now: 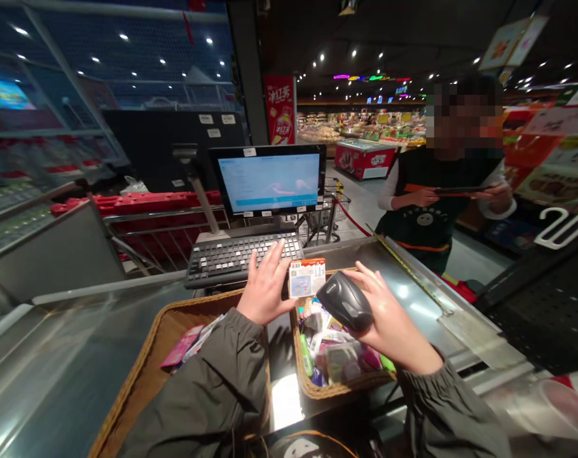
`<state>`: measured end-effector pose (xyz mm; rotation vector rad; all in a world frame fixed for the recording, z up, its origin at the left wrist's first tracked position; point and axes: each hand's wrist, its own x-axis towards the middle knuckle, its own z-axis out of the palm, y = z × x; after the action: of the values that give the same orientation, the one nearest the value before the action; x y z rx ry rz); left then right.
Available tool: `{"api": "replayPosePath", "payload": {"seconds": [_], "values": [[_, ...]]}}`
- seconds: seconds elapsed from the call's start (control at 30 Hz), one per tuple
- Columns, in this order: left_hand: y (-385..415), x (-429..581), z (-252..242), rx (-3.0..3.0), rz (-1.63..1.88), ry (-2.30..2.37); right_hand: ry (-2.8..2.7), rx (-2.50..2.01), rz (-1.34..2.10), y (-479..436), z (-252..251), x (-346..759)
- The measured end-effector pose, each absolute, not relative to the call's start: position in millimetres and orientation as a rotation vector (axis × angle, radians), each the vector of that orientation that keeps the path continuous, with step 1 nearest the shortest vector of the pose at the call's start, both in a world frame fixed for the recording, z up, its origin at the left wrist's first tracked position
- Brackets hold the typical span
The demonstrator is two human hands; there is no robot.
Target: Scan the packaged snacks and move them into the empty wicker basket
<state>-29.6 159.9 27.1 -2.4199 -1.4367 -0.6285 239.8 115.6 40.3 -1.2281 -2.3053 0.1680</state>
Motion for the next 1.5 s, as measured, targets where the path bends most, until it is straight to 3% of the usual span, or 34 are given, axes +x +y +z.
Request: {"api": "replayPosePath", "payload": {"seconds": [0.73,1.5], "values": [[87.4,-160.9,30.9,-2.228,-0.514,-1.643,-2.490,-0.942,0.162,91.1,58.2,97.3],[62.7,-198.8,16.2,-2.177,-0.507,-1.736,-2.562,-0.832,0.224,82.8,55.9,61.6]]}}
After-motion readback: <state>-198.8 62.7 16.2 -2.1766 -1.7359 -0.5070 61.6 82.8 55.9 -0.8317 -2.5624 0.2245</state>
